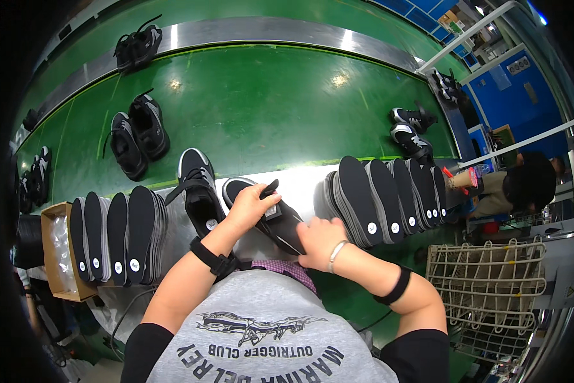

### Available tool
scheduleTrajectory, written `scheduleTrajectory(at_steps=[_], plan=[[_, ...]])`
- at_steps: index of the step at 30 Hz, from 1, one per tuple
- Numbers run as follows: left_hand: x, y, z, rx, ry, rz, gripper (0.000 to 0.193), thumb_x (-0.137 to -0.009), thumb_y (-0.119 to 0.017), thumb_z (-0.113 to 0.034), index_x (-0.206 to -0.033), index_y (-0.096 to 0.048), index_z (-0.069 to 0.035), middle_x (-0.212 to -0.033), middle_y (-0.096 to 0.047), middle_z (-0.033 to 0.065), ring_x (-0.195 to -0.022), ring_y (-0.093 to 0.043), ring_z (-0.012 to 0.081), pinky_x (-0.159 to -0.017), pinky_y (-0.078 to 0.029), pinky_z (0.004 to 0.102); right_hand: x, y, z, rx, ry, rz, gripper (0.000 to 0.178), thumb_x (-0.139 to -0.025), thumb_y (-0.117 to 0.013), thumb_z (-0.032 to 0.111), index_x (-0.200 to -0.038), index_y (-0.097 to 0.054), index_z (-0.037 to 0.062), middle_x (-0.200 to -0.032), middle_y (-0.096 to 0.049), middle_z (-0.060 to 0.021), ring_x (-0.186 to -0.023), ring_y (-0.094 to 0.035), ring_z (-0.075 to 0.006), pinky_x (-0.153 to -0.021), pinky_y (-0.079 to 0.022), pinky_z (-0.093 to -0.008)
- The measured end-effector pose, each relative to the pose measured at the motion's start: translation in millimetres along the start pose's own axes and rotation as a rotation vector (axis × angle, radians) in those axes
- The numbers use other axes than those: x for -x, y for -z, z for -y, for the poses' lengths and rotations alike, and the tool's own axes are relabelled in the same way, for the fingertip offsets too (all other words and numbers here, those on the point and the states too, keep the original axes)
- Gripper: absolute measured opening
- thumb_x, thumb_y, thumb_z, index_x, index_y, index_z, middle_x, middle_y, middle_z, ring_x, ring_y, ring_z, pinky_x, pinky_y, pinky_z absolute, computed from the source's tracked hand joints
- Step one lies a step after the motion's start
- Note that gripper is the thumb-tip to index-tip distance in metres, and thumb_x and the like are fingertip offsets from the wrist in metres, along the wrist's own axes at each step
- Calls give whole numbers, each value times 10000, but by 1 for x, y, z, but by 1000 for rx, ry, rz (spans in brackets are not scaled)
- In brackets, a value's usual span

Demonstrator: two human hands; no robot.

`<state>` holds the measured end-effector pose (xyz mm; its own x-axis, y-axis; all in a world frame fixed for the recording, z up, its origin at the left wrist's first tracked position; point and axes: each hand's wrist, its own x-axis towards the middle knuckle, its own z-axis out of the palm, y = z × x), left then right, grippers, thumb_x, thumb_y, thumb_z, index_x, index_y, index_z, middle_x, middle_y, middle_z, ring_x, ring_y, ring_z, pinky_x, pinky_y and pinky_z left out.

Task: Placing insoles into shoe uppers and organizing components on an assembly line.

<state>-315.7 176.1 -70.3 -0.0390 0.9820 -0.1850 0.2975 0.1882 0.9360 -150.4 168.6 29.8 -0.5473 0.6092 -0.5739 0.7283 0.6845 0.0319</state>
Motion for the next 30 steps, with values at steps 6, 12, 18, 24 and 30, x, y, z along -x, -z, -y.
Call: scheduleTrajectory(at_steps=[6, 12, 18, 24, 30], plan=[[0, 0, 3, -10, -9, -7, 350, -730, -608, -266, -883, -576, 46, -778, -599, 174, -730, -587, 233, -674, -438, 311, -3, -1, -3, 72, 142, -2, 209, -695, -553, 205, -834, -560, 48, -835, -547, -119, -756, -564, -259, -621, -464, -362], [-4, -8, 9, 52, -3, -15, 324, -736, -609, -265, -821, -573, 45, -696, -572, 137, -643, -539, 172, -616, -421, 301, -75, -43, 14, 11, 135, 33, 120, -707, -512, 85, -753, -612, 38, -790, -602, -151, -789, -592, -252, -666, -477, -349], [-3, -8, 13, 73, 2, -33, 303, -741, -606, -244, -825, -569, 44, -711, -572, 120, -650, -524, 145, -617, -419, 292, -91, -42, 12, 39, 177, 344, 174, -710, -523, 121, -836, -619, 48, -879, -607, -158, -830, -589, -277, -717, -464, -357], [-2, -8, 11, 102, 3, -27, 298, -736, -605, -237, -841, -570, 40, -732, -586, 131, -683, -553, 165, -647, -430, 298, -96, -34, 24, 198, 106, 478, 232, -738, -530, 134, -946, -609, 71, -977, -594, -121, -933, -568, -229, -750, -464, -308], [1, -7, 7, 13, -41, -75, 346, -714, -595, -293, -832, -582, 32, -724, -586, 203, -694, -583, 305, -642, -441, 359, -87, -28, 29, 196, -2, 376, 217, -750, -526, 142, -948, -609, 111, -962, -603, -101, -907, -580, -211, -737, -471, -302]])
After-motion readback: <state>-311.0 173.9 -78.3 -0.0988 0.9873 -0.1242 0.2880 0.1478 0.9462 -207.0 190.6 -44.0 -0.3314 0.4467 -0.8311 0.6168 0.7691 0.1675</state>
